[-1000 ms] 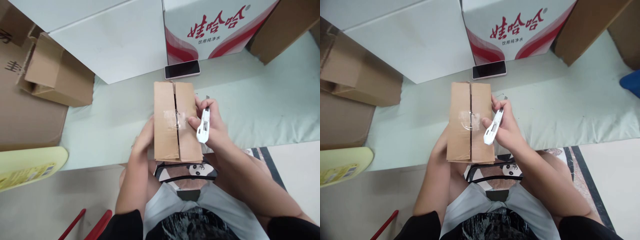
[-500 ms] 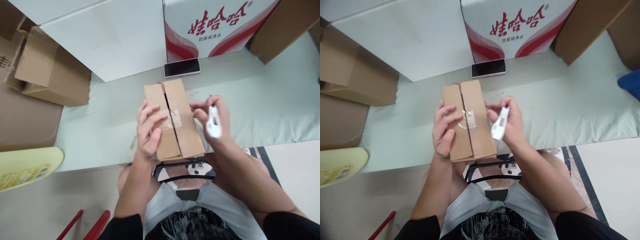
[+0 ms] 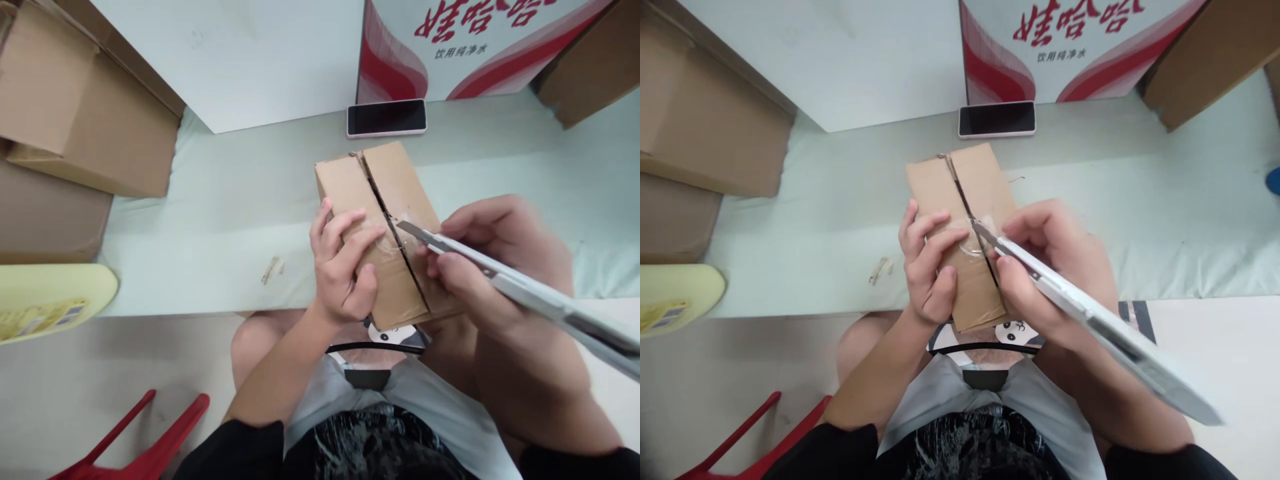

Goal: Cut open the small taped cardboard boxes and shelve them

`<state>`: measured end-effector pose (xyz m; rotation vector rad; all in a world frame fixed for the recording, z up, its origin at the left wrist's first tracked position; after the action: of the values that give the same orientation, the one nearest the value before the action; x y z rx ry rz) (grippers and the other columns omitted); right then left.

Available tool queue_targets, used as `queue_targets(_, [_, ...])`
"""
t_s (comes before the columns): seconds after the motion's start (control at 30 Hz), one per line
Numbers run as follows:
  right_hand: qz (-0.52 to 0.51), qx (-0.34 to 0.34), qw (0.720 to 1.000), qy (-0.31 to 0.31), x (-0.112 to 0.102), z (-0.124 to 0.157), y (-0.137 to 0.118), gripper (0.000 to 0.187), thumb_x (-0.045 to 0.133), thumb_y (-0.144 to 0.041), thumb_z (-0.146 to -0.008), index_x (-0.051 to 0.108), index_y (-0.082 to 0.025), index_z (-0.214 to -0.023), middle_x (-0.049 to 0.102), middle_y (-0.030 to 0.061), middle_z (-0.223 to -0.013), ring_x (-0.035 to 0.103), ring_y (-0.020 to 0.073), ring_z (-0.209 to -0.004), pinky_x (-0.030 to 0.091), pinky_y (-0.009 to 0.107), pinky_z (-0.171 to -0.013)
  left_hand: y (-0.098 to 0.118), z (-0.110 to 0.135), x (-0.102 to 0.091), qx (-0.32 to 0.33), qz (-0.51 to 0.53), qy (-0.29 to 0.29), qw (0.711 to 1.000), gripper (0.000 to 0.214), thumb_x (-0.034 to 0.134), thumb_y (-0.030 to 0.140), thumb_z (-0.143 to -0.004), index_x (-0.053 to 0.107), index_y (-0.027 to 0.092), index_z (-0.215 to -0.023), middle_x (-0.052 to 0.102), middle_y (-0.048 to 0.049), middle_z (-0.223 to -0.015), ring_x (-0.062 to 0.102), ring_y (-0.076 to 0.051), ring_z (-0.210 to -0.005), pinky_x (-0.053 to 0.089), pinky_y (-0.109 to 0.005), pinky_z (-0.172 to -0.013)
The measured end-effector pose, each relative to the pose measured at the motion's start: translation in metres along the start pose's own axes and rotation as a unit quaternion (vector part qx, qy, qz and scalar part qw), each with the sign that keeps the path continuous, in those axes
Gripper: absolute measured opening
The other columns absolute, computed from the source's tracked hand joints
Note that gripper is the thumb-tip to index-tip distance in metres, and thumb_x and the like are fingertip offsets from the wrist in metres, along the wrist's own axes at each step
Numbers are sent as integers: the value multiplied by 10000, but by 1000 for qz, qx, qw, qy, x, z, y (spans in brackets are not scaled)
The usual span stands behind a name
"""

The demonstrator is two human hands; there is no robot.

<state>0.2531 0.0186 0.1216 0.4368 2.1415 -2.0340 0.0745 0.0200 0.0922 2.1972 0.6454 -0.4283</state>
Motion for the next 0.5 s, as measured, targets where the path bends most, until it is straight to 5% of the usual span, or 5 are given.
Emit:
queue_targets(0.23, [147, -46, 988, -9, 2, -9, -7, 105, 723, -254, -821, 648, -274, -892, 723, -50, -688, 636, 125, -536, 455, 280, -509, 3, -1, 1, 45, 13, 40, 998, 371, 388, 390, -1014, 668, 245, -1209, 654, -71, -1286, 580, -249, -1331, 330, -535, -1290])
queue_targets(0.5, [190, -90, 977, -26, 13, -15, -19, 56, 705, -267, -825, 657, -240, -834, 667, -44, -630, 527, 103, -498, 369, 267, -498, 6, -3, 2, 45, 24, 30, 998, 362, 391, 366, -1026, 676, 217, -1193, 652, -88, -1282, 599, -243, -1304, 328, -532, -1292])
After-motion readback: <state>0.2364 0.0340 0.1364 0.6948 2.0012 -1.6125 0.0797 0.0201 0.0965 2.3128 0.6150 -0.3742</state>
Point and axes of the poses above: each hand's wrist, its own z-axis away from the middle knuckle, its own x-axis out of the palm, y = z × x, the point moved 9 cm from there along -z, towards the middle knuckle
